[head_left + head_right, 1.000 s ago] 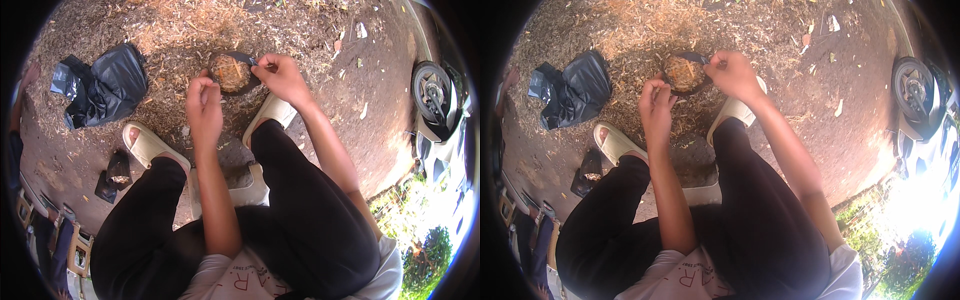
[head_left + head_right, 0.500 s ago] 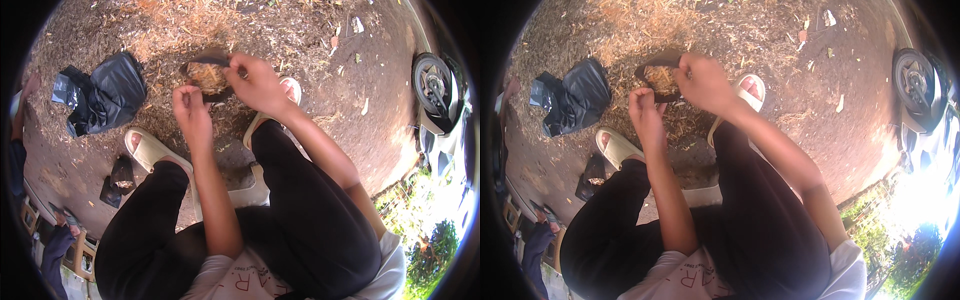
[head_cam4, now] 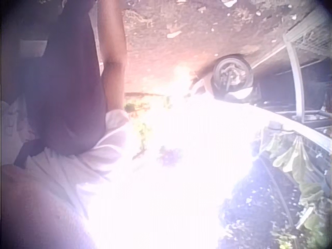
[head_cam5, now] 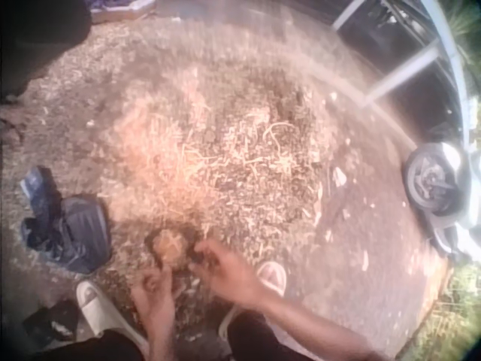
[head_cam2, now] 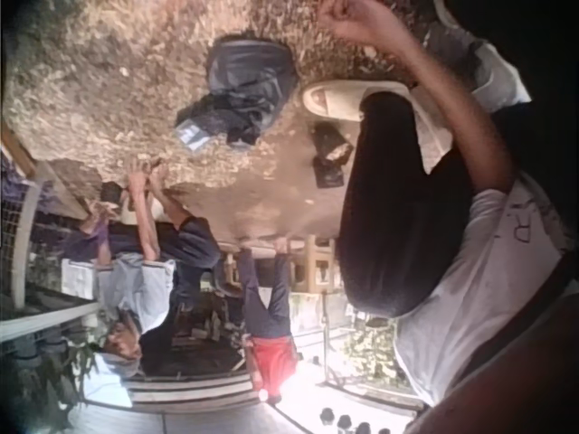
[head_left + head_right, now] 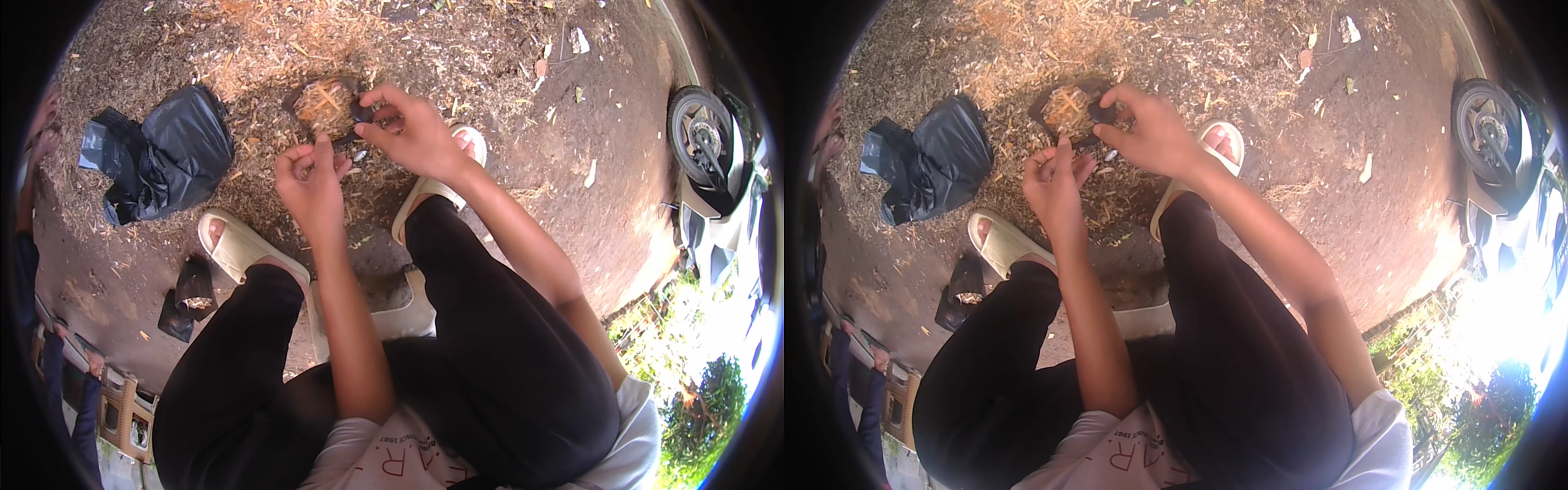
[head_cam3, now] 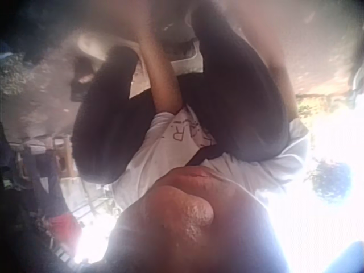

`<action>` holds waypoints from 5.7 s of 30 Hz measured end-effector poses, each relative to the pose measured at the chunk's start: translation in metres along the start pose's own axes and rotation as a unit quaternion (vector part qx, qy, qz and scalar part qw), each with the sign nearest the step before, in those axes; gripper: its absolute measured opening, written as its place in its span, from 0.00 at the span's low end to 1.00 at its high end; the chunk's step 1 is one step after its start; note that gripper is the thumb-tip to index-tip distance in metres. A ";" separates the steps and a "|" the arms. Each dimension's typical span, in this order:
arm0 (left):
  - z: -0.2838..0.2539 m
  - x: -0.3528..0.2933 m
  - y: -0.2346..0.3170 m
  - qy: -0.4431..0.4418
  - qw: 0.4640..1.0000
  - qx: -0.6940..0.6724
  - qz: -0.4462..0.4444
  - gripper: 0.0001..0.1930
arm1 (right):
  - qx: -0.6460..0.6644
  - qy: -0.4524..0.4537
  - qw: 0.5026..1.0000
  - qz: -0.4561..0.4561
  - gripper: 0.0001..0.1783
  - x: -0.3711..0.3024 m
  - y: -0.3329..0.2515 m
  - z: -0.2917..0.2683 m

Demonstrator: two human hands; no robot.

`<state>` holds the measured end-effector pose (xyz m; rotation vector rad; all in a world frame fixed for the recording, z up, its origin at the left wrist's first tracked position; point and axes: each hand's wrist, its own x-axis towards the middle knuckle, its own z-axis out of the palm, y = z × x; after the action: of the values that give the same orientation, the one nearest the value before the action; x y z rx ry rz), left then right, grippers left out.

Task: The person sits on a low stool and repeatedly opens small black plastic bags, pours out a brown fibrous material, and closes the bags. The person handles several bags one at a time, placing them on the ground and manipulating the contents with both hands.

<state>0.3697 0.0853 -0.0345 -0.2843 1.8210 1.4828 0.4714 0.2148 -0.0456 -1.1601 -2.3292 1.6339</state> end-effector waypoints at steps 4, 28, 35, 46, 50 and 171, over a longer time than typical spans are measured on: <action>-0.007 0.003 -0.008 -0.011 0.999 -0.032 0.001 0.07 | 0.035 -0.053 0.992 0.107 0.20 0.005 -0.020 -0.015; -0.005 -0.005 0.012 -0.013 0.998 -0.056 -0.039 0.15 | -0.142 0.024 0.985 0.093 0.14 0.045 0.005 -0.052; -0.001 -0.005 0.012 -0.028 0.997 -0.056 -0.041 0.16 | 0.041 -0.039 0.996 -0.072 0.18 0.023 -0.057 -0.054; -0.003 -0.005 0.015 -0.029 0.997 -0.058 -0.040 0.15 | -0.084 0.062 0.967 -0.234 0.19 0.011 -0.064 -0.039; -0.003 -0.004 0.012 -0.036 0.997 -0.061 -0.032 0.15 | -0.126 0.023 0.949 -0.288 0.14 0.005 -0.063 -0.013; -0.055 -0.133 0.100 -0.366 0.710 -0.598 0.065 0.31 | -0.308 -0.028 0.876 -0.371 0.14 -0.147 -0.295 -0.104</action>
<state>0.3792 0.0281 0.1304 -0.1166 0.0703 2.2599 0.4656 0.1617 0.2955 -0.1356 -2.8790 0.6824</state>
